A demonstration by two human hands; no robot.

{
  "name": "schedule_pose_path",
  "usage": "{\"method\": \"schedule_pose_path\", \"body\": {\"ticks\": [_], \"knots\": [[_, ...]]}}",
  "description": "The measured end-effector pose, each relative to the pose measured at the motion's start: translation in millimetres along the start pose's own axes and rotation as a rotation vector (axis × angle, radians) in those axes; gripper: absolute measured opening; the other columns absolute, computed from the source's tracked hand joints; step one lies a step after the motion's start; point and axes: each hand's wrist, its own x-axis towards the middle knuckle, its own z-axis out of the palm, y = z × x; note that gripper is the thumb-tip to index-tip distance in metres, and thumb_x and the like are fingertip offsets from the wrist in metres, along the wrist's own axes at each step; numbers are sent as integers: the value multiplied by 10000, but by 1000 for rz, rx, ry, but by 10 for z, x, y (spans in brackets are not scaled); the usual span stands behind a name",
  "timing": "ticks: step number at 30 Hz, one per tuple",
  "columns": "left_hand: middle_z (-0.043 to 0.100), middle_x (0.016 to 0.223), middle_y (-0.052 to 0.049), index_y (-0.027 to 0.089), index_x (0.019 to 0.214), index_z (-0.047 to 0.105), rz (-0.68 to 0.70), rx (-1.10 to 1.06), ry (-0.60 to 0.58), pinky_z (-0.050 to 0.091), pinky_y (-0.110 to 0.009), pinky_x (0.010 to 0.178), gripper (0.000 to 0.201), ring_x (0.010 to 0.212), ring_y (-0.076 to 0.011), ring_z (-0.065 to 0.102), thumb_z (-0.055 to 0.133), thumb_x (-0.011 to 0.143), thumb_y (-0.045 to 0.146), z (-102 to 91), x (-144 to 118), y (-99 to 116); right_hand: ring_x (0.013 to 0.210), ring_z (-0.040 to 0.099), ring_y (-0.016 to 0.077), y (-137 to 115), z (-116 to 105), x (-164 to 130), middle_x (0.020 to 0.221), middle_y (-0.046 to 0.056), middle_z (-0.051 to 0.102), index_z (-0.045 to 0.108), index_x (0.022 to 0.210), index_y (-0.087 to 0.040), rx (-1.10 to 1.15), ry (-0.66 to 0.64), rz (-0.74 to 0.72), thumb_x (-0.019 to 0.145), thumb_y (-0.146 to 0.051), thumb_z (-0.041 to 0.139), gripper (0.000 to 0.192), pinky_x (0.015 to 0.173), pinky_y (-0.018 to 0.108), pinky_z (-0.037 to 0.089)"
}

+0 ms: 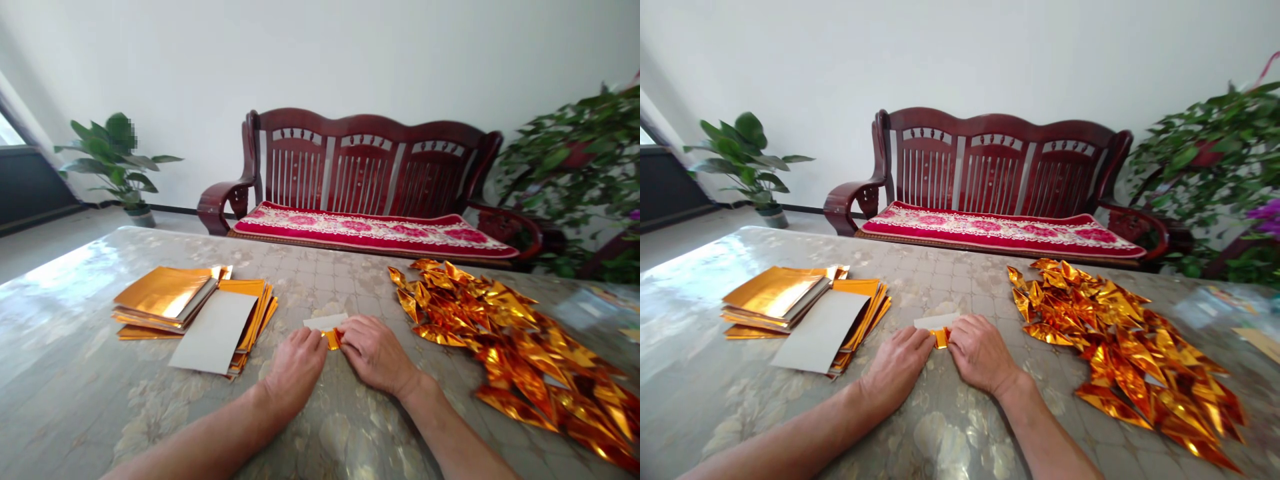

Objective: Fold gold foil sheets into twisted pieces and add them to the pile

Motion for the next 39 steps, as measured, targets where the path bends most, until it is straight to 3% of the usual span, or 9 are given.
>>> {"method": "schedule_pose_path", "body": {"ticks": [7,14,22,29,34,39], "knots": [[686,938,-36,220,934,672,-26,-136,54,463,-346,822,131,938,-222,598,543,946,234,-29,7,-62,822,565,188,52,65,-15,827,36,673,661,858,-192,-13,47,19,953,-202,537,157,777,331,408],[730,867,-6,272,916,745,-105,-392,141,432,-278,806,193,864,-174,639,555,948,273,32,61,-278,857,571,181,114,111,97,850,-7,679,697,859,-251,146,23,205,870,-189,677,66,758,297,421],[731,842,7,228,804,738,-227,-618,129,434,-259,773,86,837,-171,643,660,841,225,82,193,-393,1046,545,217,245,116,179,1088,24,661,671,1125,-250,248,-7,358,777,-218,726,354,909,344,417],[700,884,-4,240,851,714,-275,-480,146,421,-296,802,42,889,-201,626,687,827,261,55,216,-371,1018,544,215,273,87,218,1046,18,649,689,1099,-271,295,-88,393,768,-238,714,334,892,332,417],[649,1048,-54,253,1150,647,-319,-357,122,428,-348,877,365,1018,-253,596,716,807,358,26,237,-395,1019,542,211,272,71,247,1044,17,642,667,1100,-259,301,-112,427,756,-242,713,348,872,315,413],[629,1068,-61,245,1107,661,-321,-395,53,432,-337,888,353,1030,-250,593,730,778,353,-13,301,-446,1008,529,211,284,62,249,1031,17,632,660,1040,-254,247,-124,395,760,-255,712,285,867,314,403]]}}
